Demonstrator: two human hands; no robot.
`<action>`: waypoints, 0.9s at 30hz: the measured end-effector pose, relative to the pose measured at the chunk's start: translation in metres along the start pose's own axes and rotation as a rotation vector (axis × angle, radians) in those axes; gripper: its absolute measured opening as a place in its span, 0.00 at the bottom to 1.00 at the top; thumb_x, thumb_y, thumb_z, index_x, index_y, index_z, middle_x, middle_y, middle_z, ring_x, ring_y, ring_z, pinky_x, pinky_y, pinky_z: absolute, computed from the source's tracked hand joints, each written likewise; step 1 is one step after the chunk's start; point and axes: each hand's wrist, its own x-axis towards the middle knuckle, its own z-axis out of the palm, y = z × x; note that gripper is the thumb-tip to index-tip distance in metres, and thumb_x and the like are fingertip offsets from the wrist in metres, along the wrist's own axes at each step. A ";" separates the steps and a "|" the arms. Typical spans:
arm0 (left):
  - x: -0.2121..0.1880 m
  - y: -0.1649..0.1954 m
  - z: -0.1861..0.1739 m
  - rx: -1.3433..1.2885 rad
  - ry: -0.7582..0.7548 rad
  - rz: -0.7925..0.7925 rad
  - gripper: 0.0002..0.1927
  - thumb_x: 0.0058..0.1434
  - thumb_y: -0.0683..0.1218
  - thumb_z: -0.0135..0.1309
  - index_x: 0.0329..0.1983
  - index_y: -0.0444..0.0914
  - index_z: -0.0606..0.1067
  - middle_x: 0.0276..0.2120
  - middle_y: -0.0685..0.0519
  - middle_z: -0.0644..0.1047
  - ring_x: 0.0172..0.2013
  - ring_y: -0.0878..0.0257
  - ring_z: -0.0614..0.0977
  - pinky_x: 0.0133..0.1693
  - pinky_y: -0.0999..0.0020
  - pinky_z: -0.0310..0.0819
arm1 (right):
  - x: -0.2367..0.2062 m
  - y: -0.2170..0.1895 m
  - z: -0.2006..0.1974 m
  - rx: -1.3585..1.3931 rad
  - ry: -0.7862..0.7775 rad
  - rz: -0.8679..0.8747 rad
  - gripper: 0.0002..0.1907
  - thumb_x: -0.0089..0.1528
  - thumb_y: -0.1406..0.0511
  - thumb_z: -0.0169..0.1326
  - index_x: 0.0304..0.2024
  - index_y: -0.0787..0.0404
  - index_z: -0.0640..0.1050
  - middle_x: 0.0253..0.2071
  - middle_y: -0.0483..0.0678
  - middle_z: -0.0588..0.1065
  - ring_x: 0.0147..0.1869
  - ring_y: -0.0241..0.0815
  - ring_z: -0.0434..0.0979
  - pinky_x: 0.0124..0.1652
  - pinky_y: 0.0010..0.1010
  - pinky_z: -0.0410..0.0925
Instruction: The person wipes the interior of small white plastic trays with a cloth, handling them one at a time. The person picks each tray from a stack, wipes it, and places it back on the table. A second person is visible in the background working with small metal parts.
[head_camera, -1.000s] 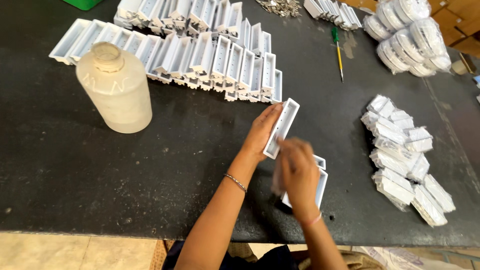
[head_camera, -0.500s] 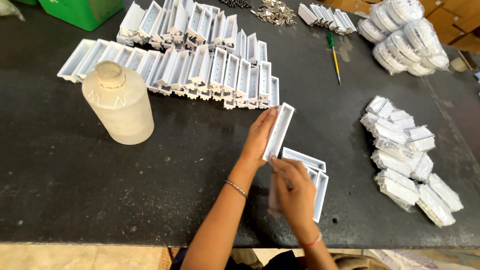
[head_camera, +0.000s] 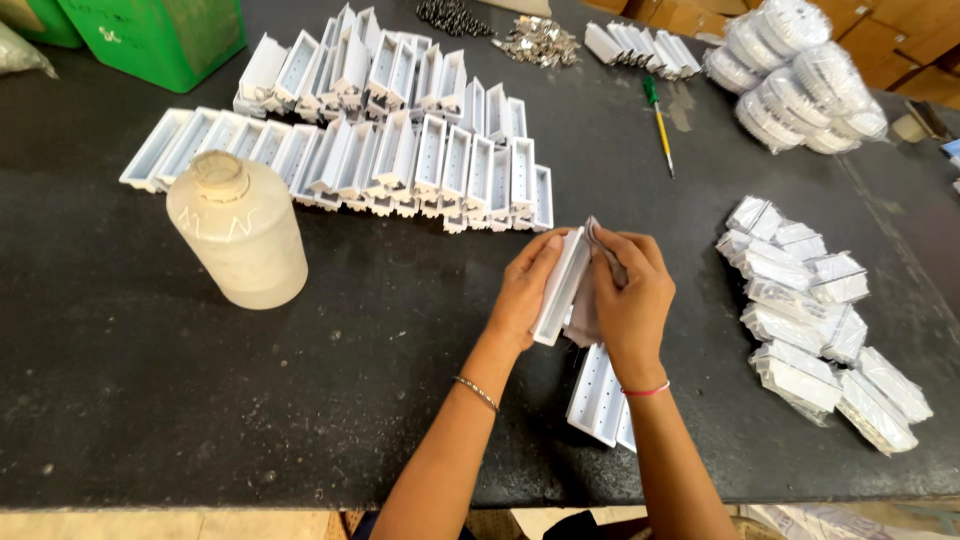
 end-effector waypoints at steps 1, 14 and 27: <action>0.000 0.000 -0.001 0.015 0.004 0.011 0.18 0.72 0.53 0.49 0.57 0.38 0.78 0.43 0.56 0.80 0.40 0.71 0.80 0.41 0.74 0.77 | -0.002 -0.001 0.002 -0.012 -0.008 -0.033 0.14 0.65 0.73 0.58 0.53 0.62 0.82 0.46 0.50 0.78 0.45 0.43 0.80 0.44 0.29 0.71; 0.013 -0.011 -0.019 -0.090 0.086 -0.012 0.17 0.71 0.51 0.54 0.56 0.37 0.79 0.42 0.56 0.79 0.39 0.70 0.78 0.39 0.74 0.74 | -0.054 -0.021 -0.001 0.049 -0.281 -0.127 0.13 0.59 0.74 0.57 0.45 0.61 0.83 0.48 0.50 0.79 0.48 0.47 0.83 0.45 0.32 0.75; 0.020 -0.019 -0.028 -0.160 0.091 0.038 0.18 0.70 0.50 0.56 0.58 0.36 0.77 0.43 0.57 0.80 0.40 0.72 0.79 0.40 0.76 0.75 | -0.033 -0.017 -0.001 0.076 -0.354 -0.063 0.14 0.60 0.75 0.55 0.47 0.60 0.82 0.47 0.51 0.80 0.49 0.48 0.82 0.45 0.33 0.75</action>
